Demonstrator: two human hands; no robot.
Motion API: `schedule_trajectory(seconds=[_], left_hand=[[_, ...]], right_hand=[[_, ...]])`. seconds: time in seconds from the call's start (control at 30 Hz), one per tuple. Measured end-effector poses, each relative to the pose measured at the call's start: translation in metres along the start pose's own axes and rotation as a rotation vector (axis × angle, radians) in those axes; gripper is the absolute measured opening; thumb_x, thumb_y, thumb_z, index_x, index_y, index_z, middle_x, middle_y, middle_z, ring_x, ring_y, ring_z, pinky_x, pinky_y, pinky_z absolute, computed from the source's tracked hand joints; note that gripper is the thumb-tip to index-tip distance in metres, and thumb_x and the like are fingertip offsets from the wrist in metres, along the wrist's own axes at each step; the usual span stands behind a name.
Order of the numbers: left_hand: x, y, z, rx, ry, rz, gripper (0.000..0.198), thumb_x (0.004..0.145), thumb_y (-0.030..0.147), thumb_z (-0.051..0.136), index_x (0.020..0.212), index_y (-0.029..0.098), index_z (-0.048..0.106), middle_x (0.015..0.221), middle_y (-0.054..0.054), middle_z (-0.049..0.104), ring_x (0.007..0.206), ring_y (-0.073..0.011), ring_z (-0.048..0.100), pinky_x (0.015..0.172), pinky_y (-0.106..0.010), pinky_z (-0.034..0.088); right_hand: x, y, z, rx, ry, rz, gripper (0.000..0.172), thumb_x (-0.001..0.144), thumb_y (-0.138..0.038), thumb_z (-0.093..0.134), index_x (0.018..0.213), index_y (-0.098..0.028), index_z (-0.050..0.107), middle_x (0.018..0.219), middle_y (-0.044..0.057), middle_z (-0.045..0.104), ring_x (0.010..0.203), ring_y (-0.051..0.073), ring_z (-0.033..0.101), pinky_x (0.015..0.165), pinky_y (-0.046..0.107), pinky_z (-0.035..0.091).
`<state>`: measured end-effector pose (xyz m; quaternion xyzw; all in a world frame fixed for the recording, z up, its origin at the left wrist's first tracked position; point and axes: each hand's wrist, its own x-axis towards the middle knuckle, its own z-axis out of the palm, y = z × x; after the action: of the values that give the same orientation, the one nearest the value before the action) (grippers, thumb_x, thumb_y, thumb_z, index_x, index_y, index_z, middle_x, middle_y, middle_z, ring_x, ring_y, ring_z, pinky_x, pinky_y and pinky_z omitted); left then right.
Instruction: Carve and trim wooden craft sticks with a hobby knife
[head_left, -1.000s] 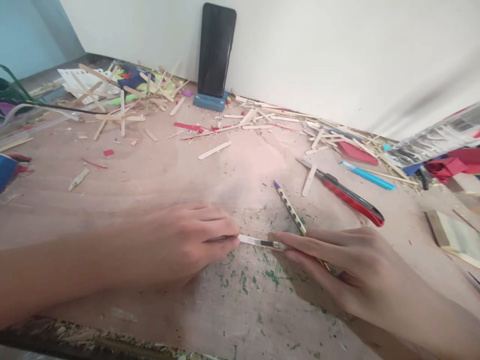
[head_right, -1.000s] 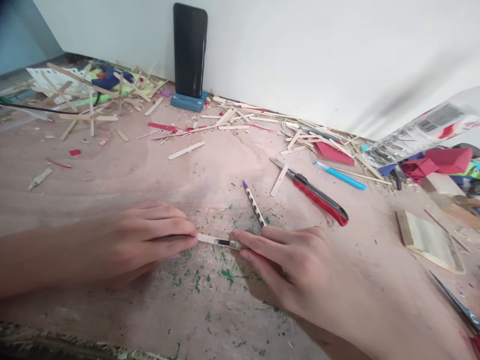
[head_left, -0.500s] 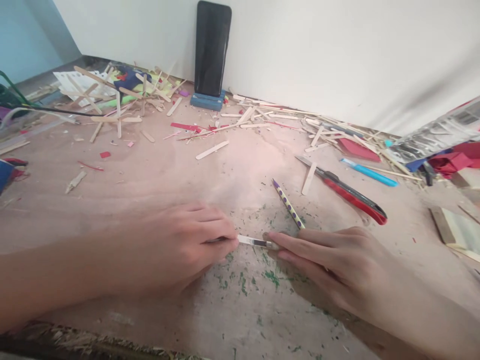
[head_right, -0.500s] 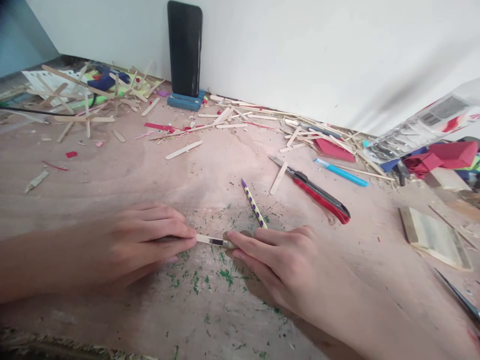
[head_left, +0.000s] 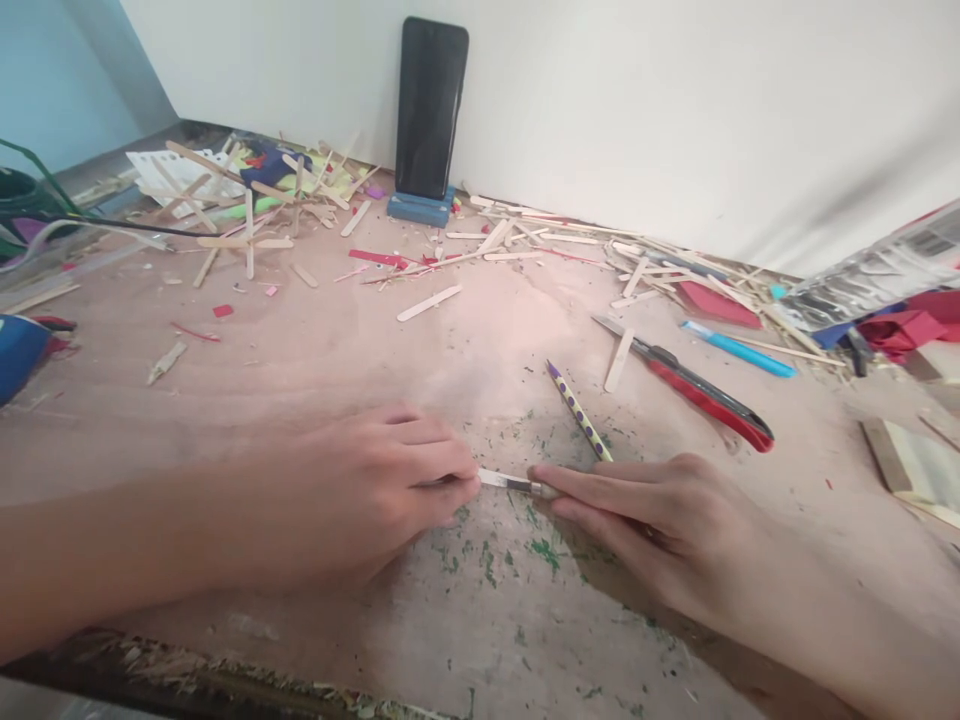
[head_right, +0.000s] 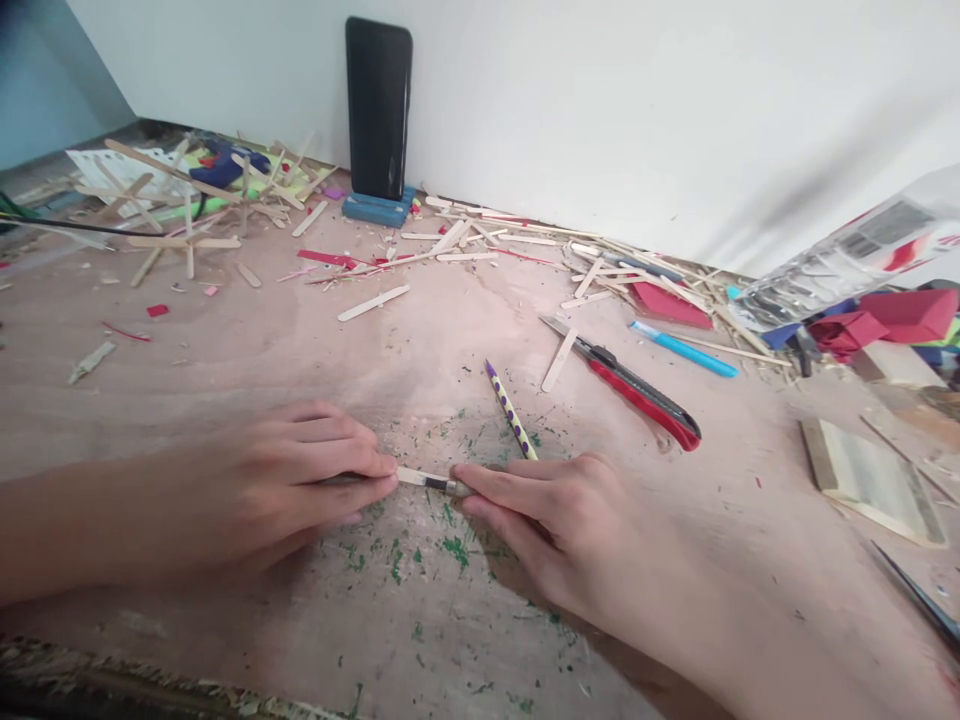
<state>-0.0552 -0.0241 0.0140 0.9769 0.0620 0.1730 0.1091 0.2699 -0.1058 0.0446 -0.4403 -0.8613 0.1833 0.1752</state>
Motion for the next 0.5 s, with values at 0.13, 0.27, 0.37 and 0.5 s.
schedule_trajectory(seconds=[0.13,0.27,0.37,0.5], left_hand=[[0.0003,0.0007,0.0006,-0.005,0.002,0.006,0.029,0.114,0.006,0.06,0.137,0.012,0.076,0.129,-0.01,0.081,0.119,-0.0263,0.076,0.112,-0.042,0.056],[0.0011,0.0017,-0.0009,0.014,0.003,0.006,0.028,0.115,0.007,0.059,0.137,0.012,0.077,0.128,-0.009,0.081,0.118,-0.0256,0.076,0.111,-0.041,0.056],[0.0021,0.0017,-0.002,0.028,0.0,0.007,0.029,0.115,0.006,0.059,0.136,0.013,0.077,0.128,-0.01,0.081,0.119,-0.0255,0.076,0.111,-0.041,0.057],[0.004,0.001,-0.0032,0.021,0.004,0.004,0.03,0.112,0.005,0.06,0.136,0.013,0.076,0.126,-0.009,0.082,0.116,-0.0259,0.077,0.107,-0.043,0.06]], right_hand=[[-0.0015,0.0064,0.0037,-0.005,0.025,-0.034,0.032,0.124,-0.024,0.061,0.146,-0.02,0.083,0.097,0.002,0.088,0.075,0.015,0.082,0.063,0.029,0.059],[-0.0033,0.0095,0.0041,-0.034,0.056,-0.082,0.032,0.125,-0.027,0.061,0.144,-0.019,0.085,0.083,0.001,0.081,0.063,0.014,0.073,0.054,0.032,0.046],[-0.0026,0.0092,0.0044,-0.038,0.069,-0.089,0.032,0.125,-0.028,0.062,0.145,-0.021,0.085,0.084,0.001,0.083,0.062,0.013,0.072,0.053,0.031,0.044],[-0.0002,0.0073,0.0,0.002,0.054,-0.042,0.031,0.124,-0.027,0.063,0.145,-0.025,0.086,0.092,0.001,0.088,0.072,0.016,0.081,0.061,0.029,0.058]])
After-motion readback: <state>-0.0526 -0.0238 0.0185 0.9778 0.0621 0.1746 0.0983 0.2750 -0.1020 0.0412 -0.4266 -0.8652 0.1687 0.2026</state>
